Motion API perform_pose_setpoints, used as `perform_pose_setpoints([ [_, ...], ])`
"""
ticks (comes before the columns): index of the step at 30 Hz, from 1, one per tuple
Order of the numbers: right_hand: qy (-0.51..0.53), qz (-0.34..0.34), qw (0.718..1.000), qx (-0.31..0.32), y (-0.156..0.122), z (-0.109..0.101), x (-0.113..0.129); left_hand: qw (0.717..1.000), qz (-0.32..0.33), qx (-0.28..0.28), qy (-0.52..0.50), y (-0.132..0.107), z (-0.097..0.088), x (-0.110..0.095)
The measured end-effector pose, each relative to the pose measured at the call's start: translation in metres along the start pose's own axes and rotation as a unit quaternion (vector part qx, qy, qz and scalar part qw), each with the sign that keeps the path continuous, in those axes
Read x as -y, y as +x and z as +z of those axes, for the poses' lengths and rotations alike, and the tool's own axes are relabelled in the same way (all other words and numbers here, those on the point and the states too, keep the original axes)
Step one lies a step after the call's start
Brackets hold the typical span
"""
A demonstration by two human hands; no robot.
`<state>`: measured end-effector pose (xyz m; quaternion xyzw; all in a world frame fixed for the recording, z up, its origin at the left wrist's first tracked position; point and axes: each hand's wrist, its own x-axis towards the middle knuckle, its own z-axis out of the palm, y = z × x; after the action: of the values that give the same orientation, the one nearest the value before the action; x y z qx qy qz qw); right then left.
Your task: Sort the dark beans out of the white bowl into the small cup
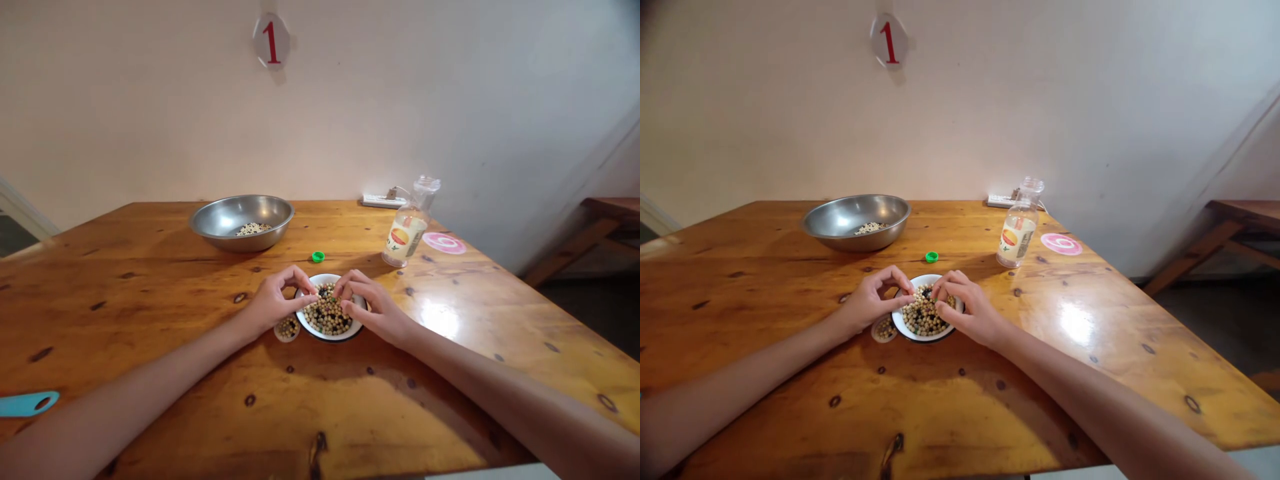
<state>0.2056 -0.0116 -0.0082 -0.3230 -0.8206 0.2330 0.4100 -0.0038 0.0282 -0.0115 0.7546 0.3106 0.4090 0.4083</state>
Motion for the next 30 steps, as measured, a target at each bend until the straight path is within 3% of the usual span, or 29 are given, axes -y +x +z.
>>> perform_pose_setpoints([
  [21,0.014,0.022,0.999,-0.019,0.0,0.0,-0.0014,0.999,0.004,0.013,-0.036,-0.0081,0.0013,0.0032],
  [30,0.024,0.019,0.999,-0.022,-0.0006,0.0004,-0.0019,0.999,-0.004,-0.006,-0.042,-0.0071,0.0013,0.003],
])
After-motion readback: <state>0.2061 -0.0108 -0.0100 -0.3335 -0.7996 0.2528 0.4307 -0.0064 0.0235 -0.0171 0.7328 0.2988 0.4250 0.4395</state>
